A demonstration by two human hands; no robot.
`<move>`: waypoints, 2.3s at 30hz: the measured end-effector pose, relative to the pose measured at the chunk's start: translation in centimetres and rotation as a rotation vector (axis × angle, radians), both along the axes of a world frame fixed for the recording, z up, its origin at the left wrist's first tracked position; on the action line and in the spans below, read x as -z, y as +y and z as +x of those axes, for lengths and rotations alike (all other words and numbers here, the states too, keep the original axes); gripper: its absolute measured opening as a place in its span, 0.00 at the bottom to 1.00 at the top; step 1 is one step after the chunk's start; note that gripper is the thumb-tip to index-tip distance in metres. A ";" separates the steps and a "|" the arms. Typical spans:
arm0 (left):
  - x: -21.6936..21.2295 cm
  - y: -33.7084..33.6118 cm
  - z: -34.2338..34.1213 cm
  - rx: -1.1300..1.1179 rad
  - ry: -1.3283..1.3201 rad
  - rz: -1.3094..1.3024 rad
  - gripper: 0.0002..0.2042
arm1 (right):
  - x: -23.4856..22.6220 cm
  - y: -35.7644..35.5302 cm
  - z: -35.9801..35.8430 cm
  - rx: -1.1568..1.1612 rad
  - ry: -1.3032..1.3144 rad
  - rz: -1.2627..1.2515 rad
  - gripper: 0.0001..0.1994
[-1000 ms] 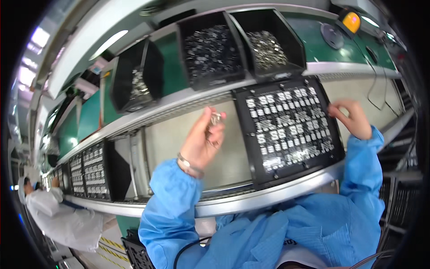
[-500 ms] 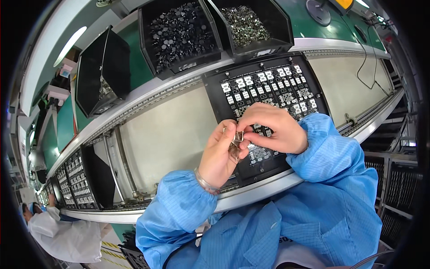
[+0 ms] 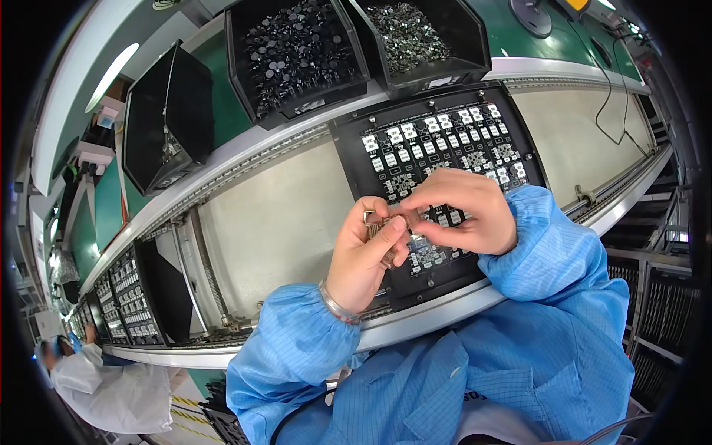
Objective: Manually placing small electronic components into designated slots on printed circuit boards and managing board stacks.
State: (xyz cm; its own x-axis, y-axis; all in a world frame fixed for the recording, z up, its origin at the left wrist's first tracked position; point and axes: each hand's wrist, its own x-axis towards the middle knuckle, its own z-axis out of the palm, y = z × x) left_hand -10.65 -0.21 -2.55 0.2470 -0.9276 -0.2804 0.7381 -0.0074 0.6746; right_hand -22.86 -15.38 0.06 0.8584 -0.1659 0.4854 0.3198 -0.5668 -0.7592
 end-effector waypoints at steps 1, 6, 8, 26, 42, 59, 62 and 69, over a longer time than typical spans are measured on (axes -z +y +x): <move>0.0 0.0 0.2 -0.007 0.020 -0.020 0.06 | -0.2 -0.1 -0.1 0.007 0.014 0.022 0.14; -0.2 -0.2 0.1 0.007 0.117 -0.032 0.04 | 0.2 -0.4 -0.2 -0.026 0.052 0.126 0.13; -0.7 -0.2 0.4 -0.076 0.048 -0.018 0.03 | 0.3 -0.7 -0.2 -0.093 0.039 0.240 0.13; 4.7 -2.6 0.5 -0.274 0.365 0.064 0.03 | -0.4 -7.3 3.9 0.133 0.094 -0.378 0.11; 2.9 0.0 1.4 -0.106 0.388 0.091 0.04 | 2.8 -7.8 5.4 0.244 0.362 -0.582 0.21; 2.5 -0.3 1.1 -0.117 0.361 0.093 0.03 | 2.7 -7.4 5.9 0.214 0.355 -0.651 0.22; 2.5 -0.3 1.1 -0.121 0.371 0.081 0.04 | 2.8 -6.9 5.7 0.307 0.394 -0.476 0.21; 2.3 -0.2 1.3 -0.119 0.358 0.055 0.05 | 2.6 -6.6 4.9 0.382 0.387 -0.644 0.14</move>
State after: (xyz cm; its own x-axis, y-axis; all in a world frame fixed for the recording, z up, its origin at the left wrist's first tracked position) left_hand -9.34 -0.46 -4.88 0.2293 -0.8795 -0.4169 0.9250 0.0637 0.3745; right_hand -17.94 -21.99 -2.58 0.9248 -0.2700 0.2681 -0.1981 -0.9432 -0.2668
